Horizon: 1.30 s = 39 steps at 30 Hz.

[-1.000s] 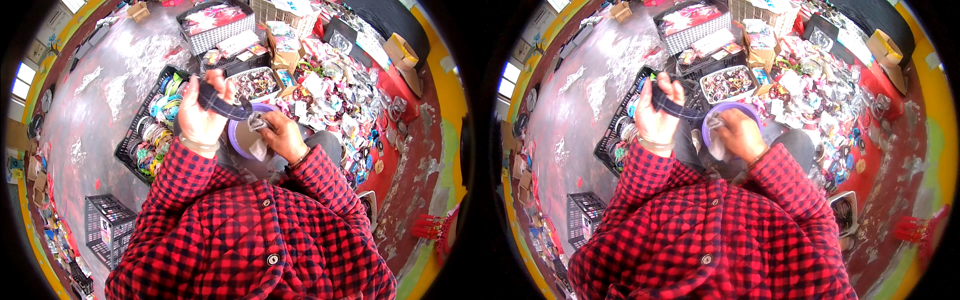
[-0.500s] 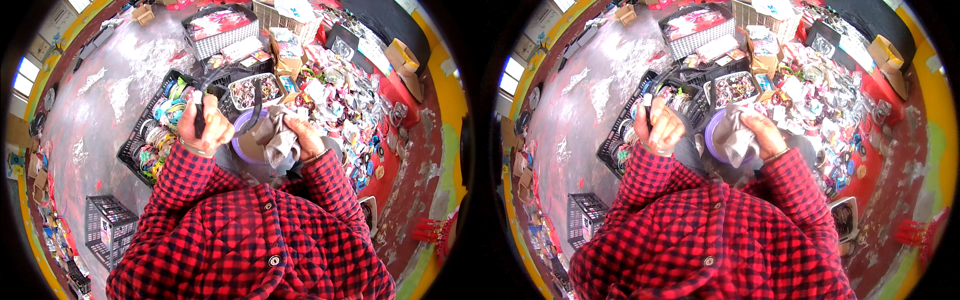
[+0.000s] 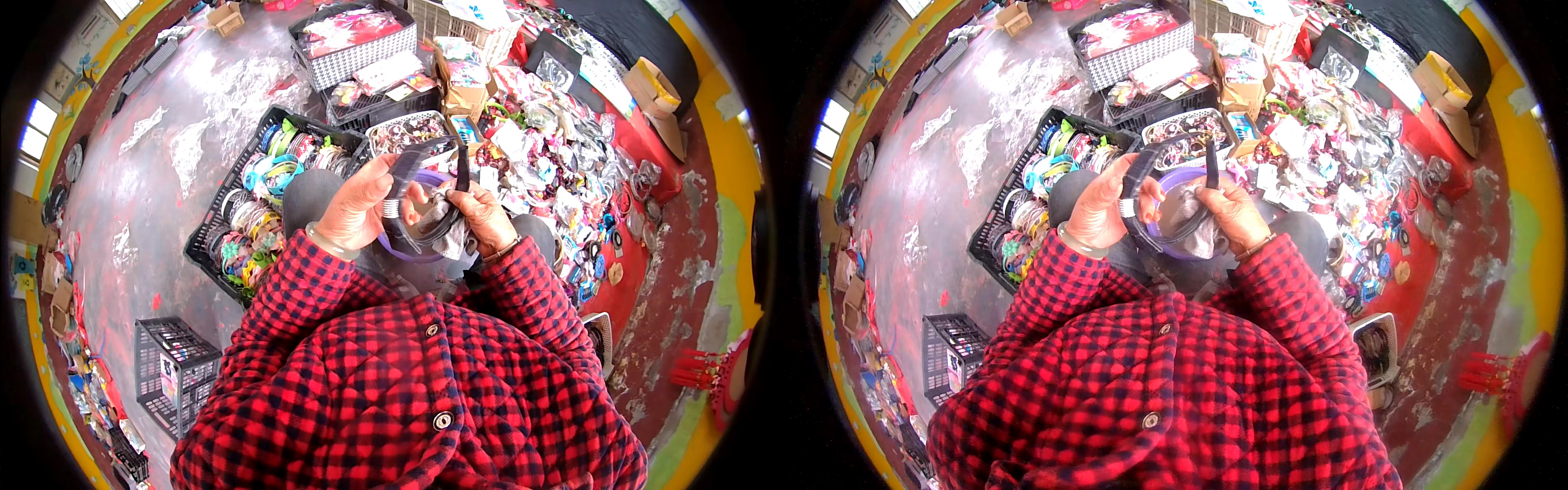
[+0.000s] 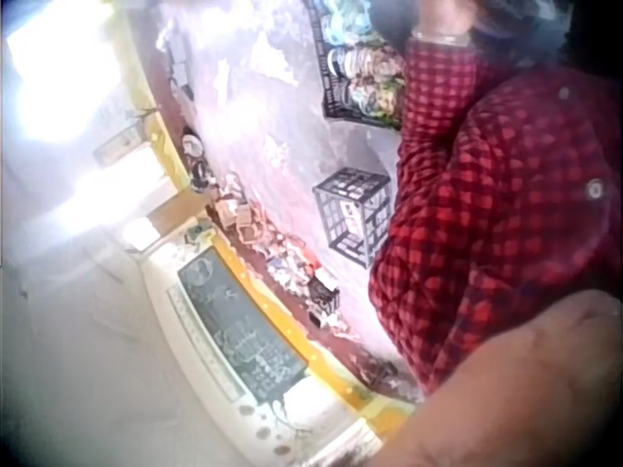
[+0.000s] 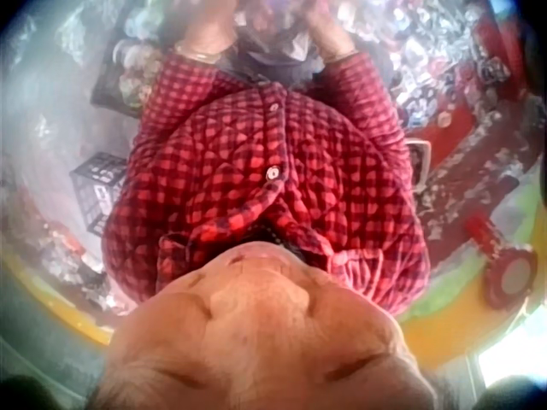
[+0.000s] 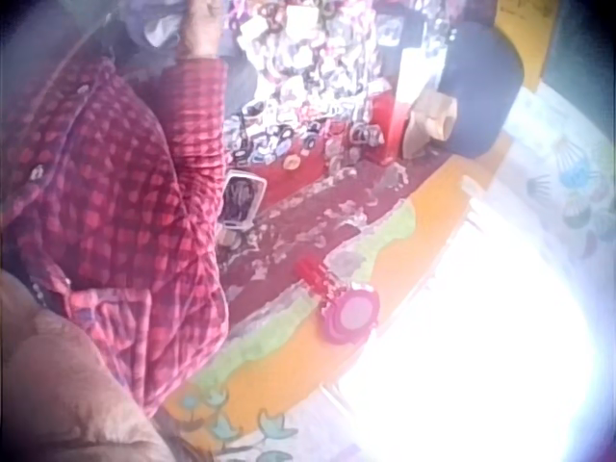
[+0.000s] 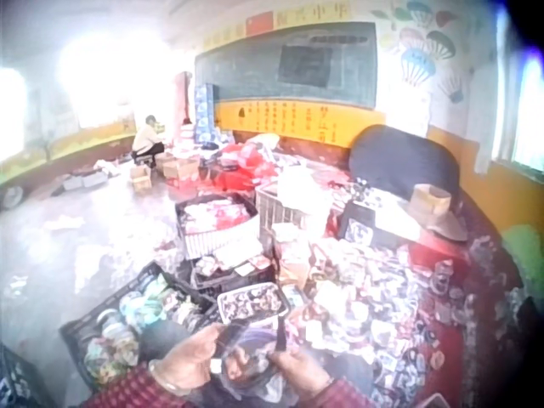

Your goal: The person wipes a dark headband with a cloth while sitting on the floor. After cleaning, the person places the headband into a black crate filled with various colorful hair accessories and ribbons.

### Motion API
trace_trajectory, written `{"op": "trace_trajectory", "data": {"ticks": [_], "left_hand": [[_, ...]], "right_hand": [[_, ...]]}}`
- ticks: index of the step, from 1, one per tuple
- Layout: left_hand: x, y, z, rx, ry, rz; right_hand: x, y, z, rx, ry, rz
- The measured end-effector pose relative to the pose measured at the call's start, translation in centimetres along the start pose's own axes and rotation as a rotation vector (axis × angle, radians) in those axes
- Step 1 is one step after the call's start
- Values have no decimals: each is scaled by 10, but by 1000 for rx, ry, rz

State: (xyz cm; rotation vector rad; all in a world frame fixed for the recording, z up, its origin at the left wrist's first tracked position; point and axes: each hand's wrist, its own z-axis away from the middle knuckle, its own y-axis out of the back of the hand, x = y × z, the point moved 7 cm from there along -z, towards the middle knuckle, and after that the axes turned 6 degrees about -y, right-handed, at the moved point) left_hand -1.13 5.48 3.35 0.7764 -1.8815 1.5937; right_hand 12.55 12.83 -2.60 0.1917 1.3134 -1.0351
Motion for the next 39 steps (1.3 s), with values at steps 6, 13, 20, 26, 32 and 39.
{"op": "trace_trajectory", "data": {"ticks": [6, 13, 20, 26, 32, 39], "left_hand": [[1, 3, -3, 56, 14, -80], [-4, 26, -7, 188, -72, 57], [-9, 33, -11, 293, -85, 25], [-27, 27, -16, 368, -40, 179], [-43, -1, -9, 352, -40, 63], [-52, -10, -15, 208, -36, 117]], "right_hand": [[3, 14, -5, 57, 4, 36], [1, 45, -7, 25, 18, -115], [-55, 34, 15, 86, 139, -157], [-79, -26, 37, 219, 504, 394], [-80, -84, 56, 185, 1078, 1116], [-95, -71, 58, 419, 1132, 1114]]}}
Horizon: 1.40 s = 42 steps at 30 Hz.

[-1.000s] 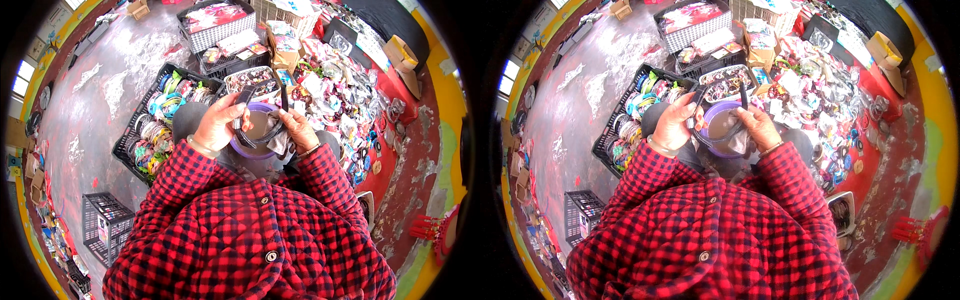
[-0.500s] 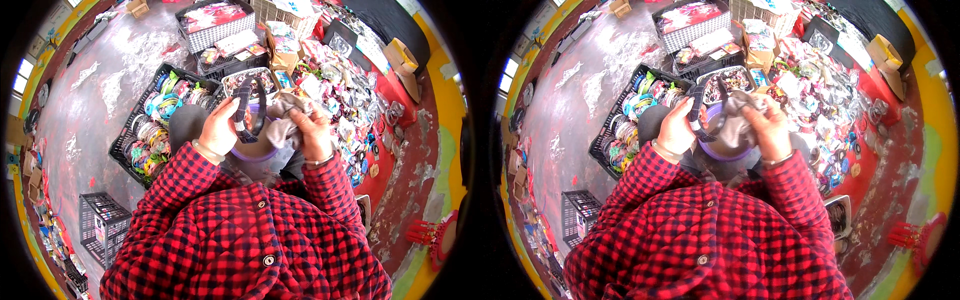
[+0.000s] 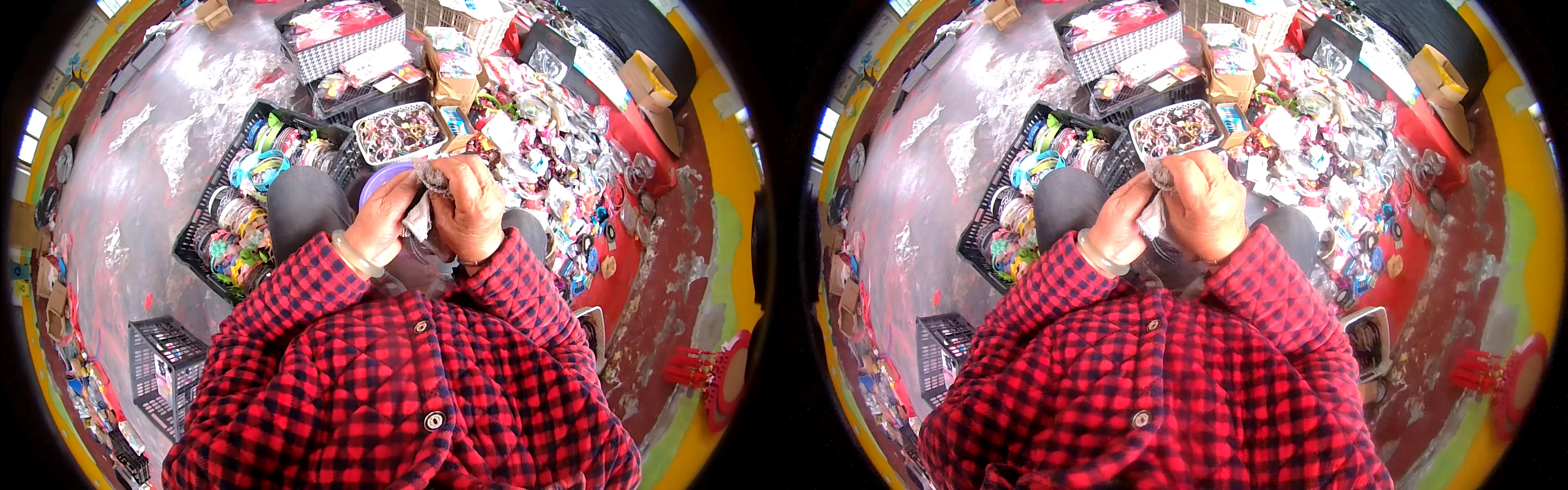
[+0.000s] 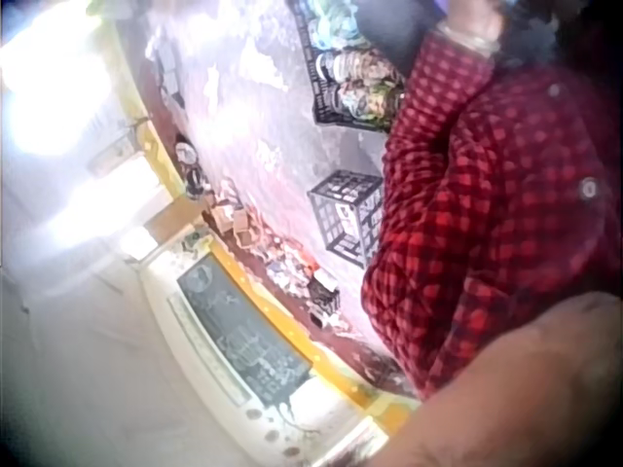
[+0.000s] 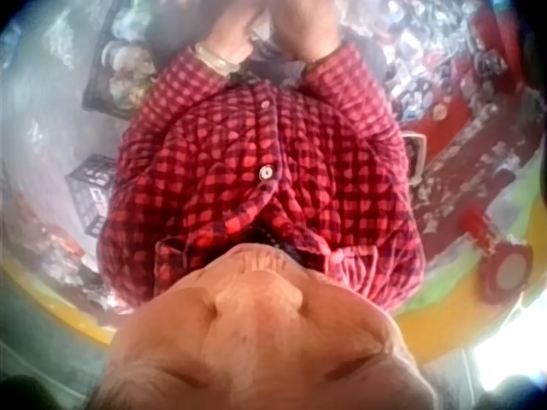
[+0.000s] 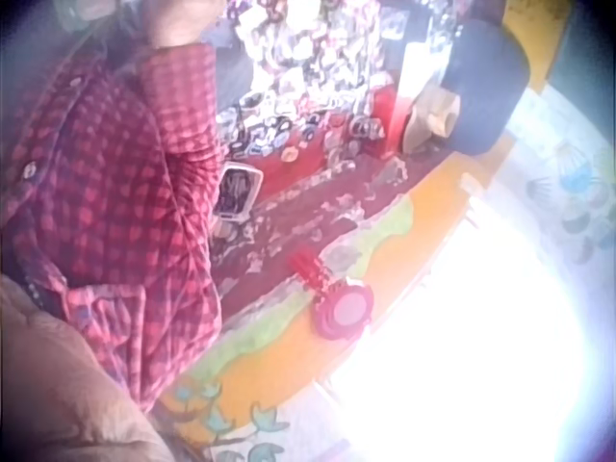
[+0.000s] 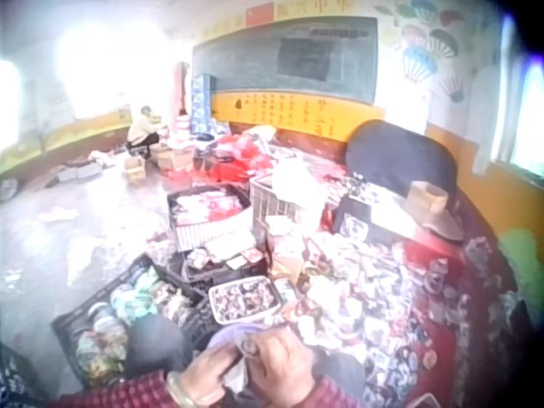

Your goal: The person wipes a dark headband with a cloth while sitting on the floor. After cleaning, the person places the headband into a black crate filled with various colorful hair accessories and ribbons.

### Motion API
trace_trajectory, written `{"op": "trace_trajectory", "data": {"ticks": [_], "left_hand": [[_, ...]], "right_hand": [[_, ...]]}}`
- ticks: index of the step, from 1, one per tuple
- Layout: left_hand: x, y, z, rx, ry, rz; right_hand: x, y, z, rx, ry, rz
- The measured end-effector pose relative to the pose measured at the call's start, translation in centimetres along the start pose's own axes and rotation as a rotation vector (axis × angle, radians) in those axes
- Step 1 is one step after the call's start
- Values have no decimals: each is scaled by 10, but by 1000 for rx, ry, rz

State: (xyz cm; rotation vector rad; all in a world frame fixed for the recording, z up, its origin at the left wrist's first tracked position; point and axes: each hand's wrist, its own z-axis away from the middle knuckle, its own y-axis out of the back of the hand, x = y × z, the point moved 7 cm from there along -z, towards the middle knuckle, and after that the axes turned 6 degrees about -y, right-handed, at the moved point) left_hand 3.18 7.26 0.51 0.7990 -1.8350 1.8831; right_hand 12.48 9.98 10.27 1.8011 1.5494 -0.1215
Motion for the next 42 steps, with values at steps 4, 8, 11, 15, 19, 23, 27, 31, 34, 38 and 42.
{"op": "trace_trajectory", "data": {"ticks": [4, 8, 11, 15, 19, 23, 27, 31, 34, 38, 42], "left_hand": [[-3, 1, 2, 45, 72, -6], [0, 7, 6, 76, 151, 19], [1, 21, 0, 139, 201, 54], [4, 3, 13, 420, 200, 187], [-9, 16, 9, 177, 216, -84], [-10, 5, 10, 58, 244, 95], [-14, 38, -4, 1, 192, 241], [-12, 24, 2, 287, 126, 65], [-5, 7, 10, 173, 162, -100], [-14, 19, 8, 64, 195, -2], [-19, 47, -5, 63, 117, 106]], "right_hand": [[16, 4, -1, 41, -74, 93], [65, 25, -8, 151, -434, -53], [22, 21, -5, -38, -209, -35], [-19, -20, 22, -254, 166, -42], [-4, -9, 5, -91, 94, 105], [36, 2, -2, 38, -57, 104], [-8, -18, 18, -164, 118, -10], [1, -30, 26, -201, 111, 35], [9, -17, 9, -131, -16, 134], [49, -4, 7, 43, -206, 117], [-2, -25, 22, -168, 67, 35]]}}
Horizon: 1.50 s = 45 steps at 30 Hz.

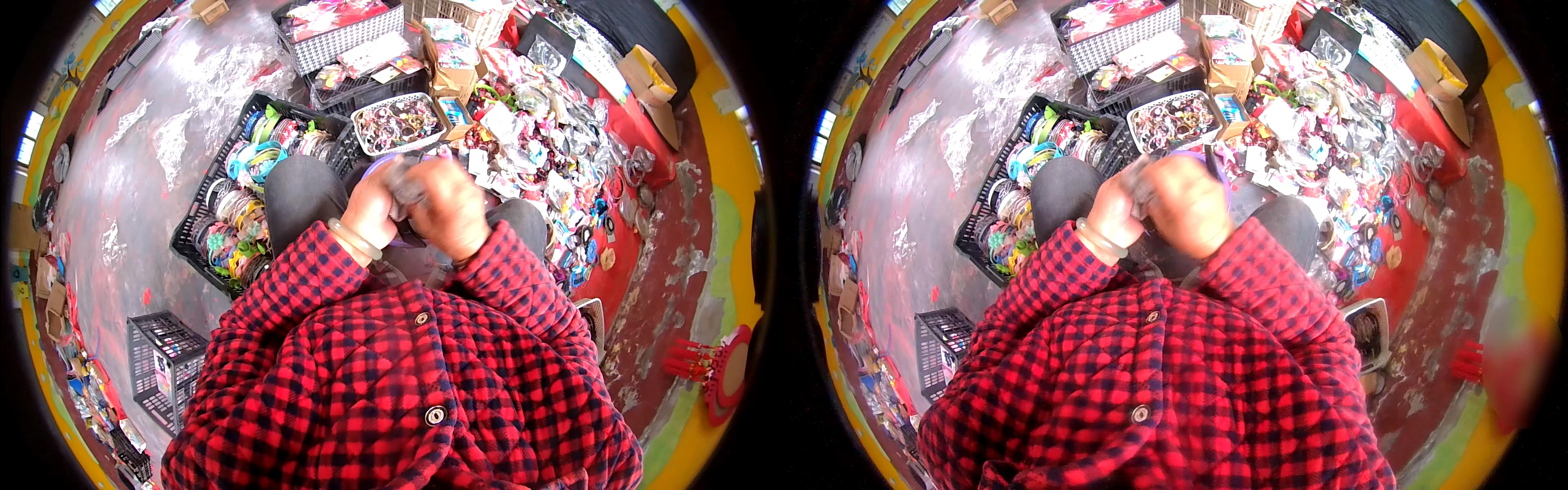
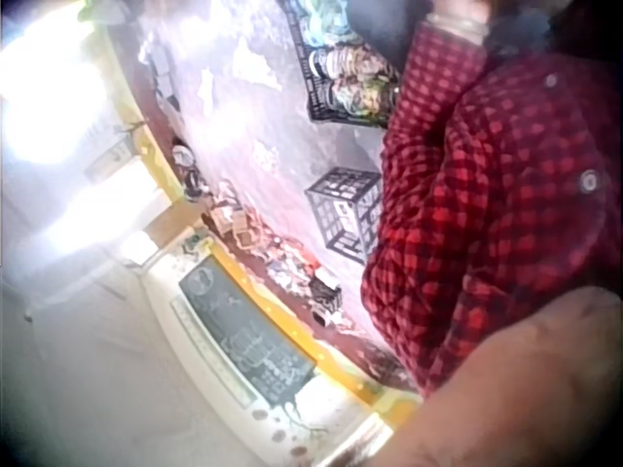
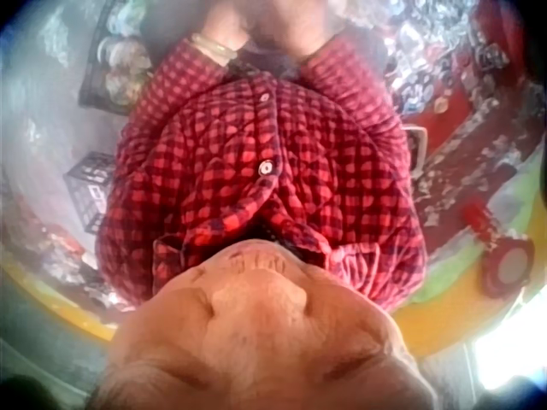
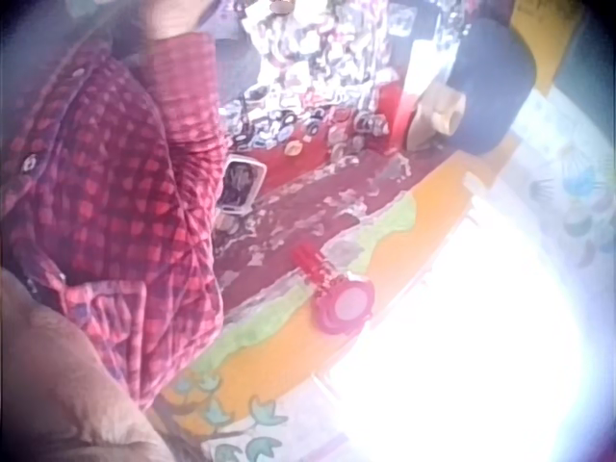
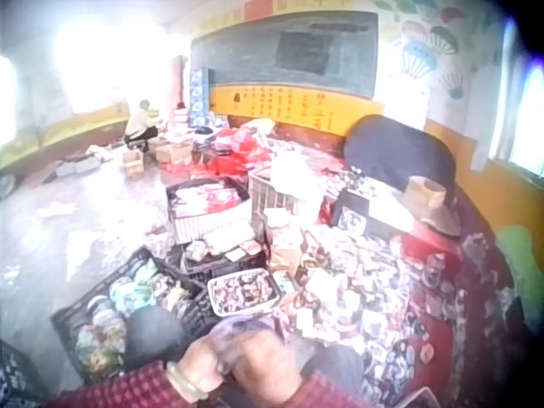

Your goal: The person wipes a dark headband with a cloth while sitting on the floor. After cleaning, the person places the headband into a black crate filled with various colorful hair accessories and ribbons.

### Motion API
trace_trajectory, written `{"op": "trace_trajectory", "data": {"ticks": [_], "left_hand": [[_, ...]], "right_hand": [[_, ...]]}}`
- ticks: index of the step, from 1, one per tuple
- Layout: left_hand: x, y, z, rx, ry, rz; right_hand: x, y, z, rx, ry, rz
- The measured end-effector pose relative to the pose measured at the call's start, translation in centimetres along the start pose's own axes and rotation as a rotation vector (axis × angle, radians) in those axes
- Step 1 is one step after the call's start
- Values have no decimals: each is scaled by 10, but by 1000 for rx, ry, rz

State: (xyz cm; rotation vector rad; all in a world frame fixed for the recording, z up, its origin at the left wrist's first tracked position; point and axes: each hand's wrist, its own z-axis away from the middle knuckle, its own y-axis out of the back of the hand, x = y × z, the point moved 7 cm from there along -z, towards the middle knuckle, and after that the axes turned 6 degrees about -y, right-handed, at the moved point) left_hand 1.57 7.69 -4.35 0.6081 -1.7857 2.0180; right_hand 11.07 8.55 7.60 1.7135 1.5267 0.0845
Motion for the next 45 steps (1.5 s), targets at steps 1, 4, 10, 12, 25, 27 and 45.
{"op": "trace_trajectory", "data": {"ticks": [1, 4, 10, 12, 25, 27, 45], "left_hand": [[0, -9, 6, 82, 1, 20], [2, -30, 15, 102, 27, -133], [4, -31, 15, 112, 54, -178], [3, -6, 11, 204, 95, -169], [9, -20, 8, 213, -20, 59], [2, -21, 11, 265, 24, 113], [4, -10, 12, 122, 52, -89]], "right_hand": [[-7, -4, 2, 15, 32, -7], [-3, -3, -5, 23, 11, 79], [80, 20, -10, 213, -433, 60], [116, 22, 5, 253, -801, -435], [35, -14, 6, -52, -460, -589], [12, -12, 1, -61, -139, -269], [13, -8, 7, -132, 6, -160]]}}
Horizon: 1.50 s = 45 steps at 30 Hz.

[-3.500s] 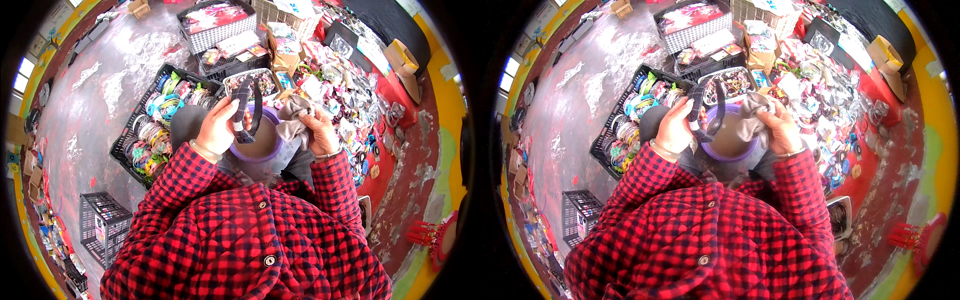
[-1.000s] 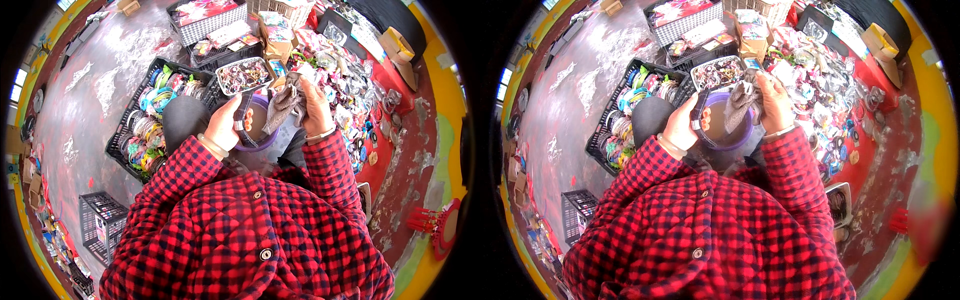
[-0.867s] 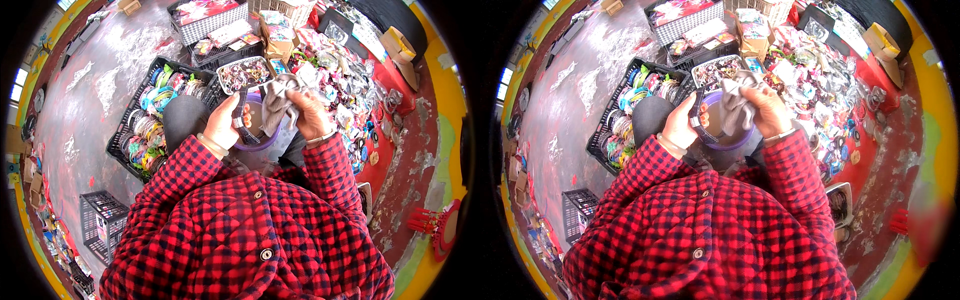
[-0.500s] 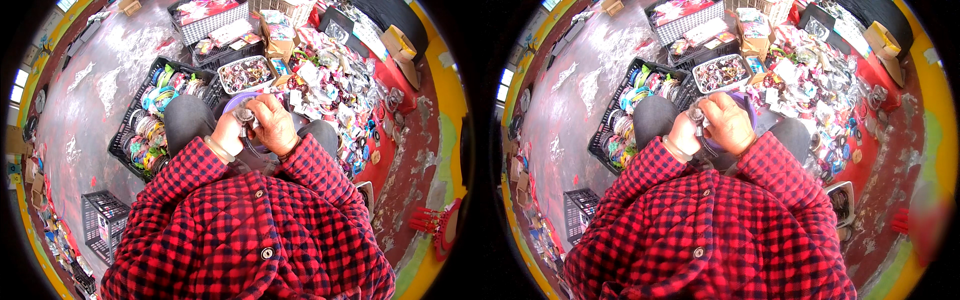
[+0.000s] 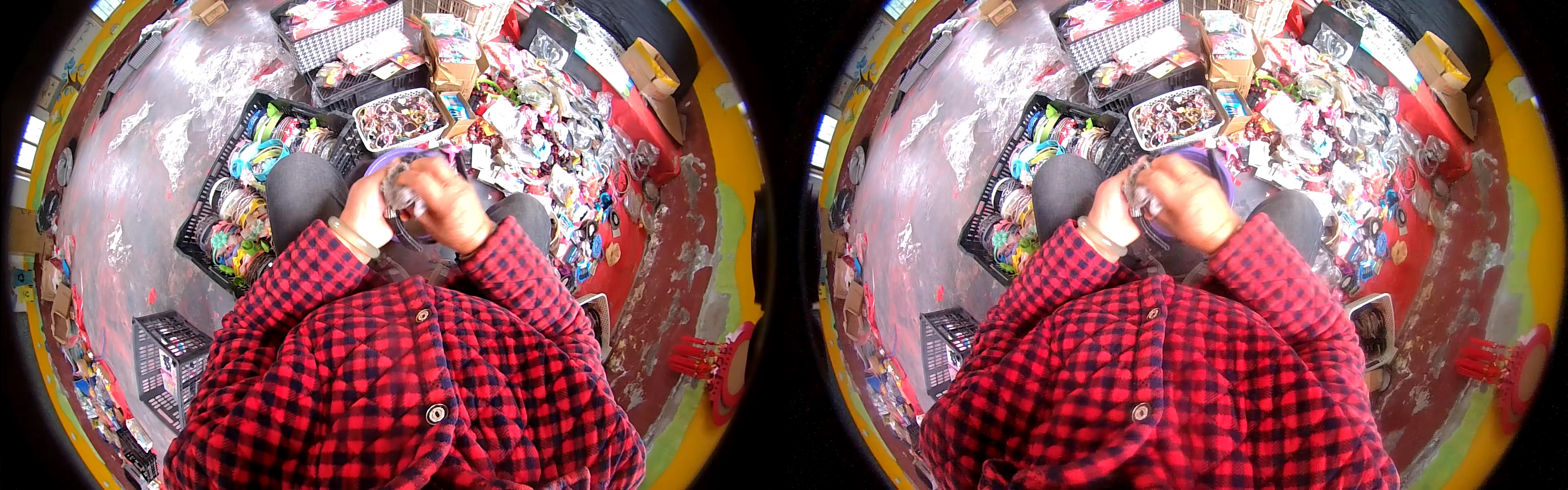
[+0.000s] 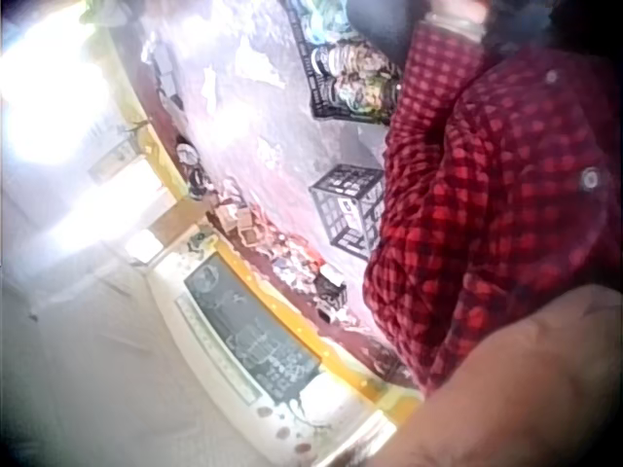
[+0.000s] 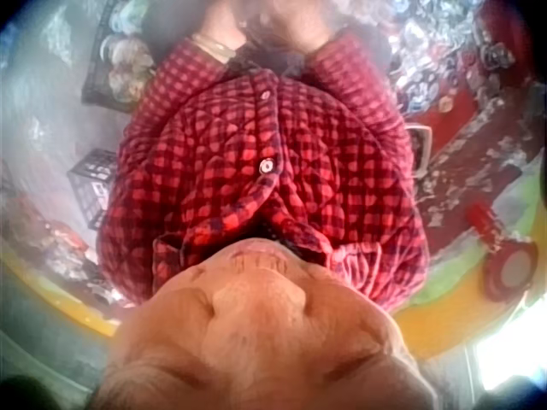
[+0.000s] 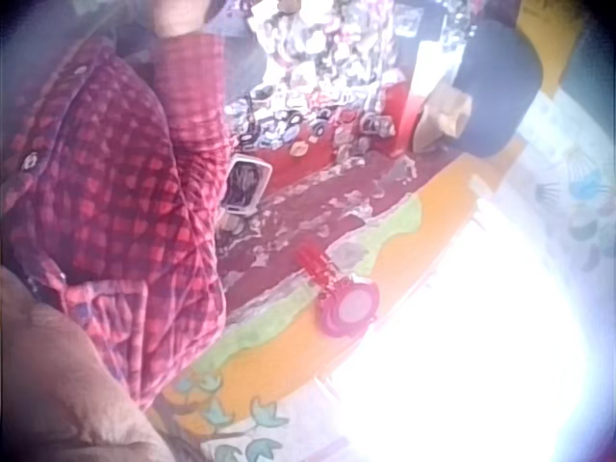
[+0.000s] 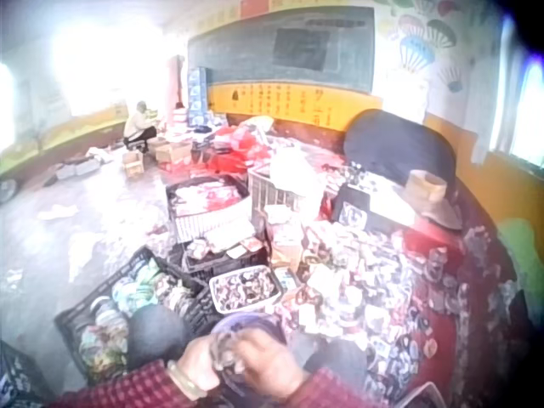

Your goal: The person wipes a dark headband with a cloth while sitting on the floor. After cleaning, the person places the headband into a black crate filled with various colorful hair accessories and ribbons.

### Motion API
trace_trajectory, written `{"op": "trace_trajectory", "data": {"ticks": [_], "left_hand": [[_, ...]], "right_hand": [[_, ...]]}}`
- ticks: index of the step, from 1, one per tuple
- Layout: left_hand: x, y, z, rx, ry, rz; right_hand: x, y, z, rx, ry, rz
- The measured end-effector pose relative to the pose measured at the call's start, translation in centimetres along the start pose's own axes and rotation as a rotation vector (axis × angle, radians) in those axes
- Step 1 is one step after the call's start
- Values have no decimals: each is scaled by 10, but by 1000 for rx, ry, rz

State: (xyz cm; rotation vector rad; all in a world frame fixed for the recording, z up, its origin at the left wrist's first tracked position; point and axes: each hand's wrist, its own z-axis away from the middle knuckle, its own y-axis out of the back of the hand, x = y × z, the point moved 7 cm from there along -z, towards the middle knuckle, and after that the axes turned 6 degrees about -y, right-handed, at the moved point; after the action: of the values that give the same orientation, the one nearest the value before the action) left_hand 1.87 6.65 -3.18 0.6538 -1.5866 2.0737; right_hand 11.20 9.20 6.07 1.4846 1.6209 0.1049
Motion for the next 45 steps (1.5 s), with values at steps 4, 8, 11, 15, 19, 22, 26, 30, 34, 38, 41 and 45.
{"op": "trace_trajectory", "data": {"ticks": [4, 8, 11, 15, 19, 22, 26, 30, 34, 38, 41, 45], "left_hand": [[-5, 5, -1, 28, -12, -65], [-16, 5, 4, 38, 143, -73], [-13, -8, 7, 71, 99, -132], [-8, 8, -4, 88, 148, 35], [-1, 5, 0, 132, 39, -25], [-13, 15, 1, 96, 107, -49], [-19, 2, 5, 83, 128, -71], [-10, 12, -3, 63, 37, -77], [14, 1, 4, -15, -404, -664], [-17, 4, 3, 28, 146, -80], [-19, -2, 4, 62, 176, -27], [-11, 15, -7, 5, 147, 114]], "right_hand": [[3, -14, 2, -61, -48, 76], [33, -4, -2, 72, -248, 231], [66, 17, -5, 255, -342, 151], [53, 29, 1, 323, -298, 40], [1, -13, 4, -74, 51, 86], [9, -10, 0, 9, -90, 224], [44, 5, -3, 136, -305, 267], [10, -6, 4, 58, -112, 138], [2, -17, 8, 1, -26, 104], [26, -4, -3, 64, -209, 168], [64, 18, -4, 274, -379, 121], [40, 32, -5, 243, -236, 10]]}}
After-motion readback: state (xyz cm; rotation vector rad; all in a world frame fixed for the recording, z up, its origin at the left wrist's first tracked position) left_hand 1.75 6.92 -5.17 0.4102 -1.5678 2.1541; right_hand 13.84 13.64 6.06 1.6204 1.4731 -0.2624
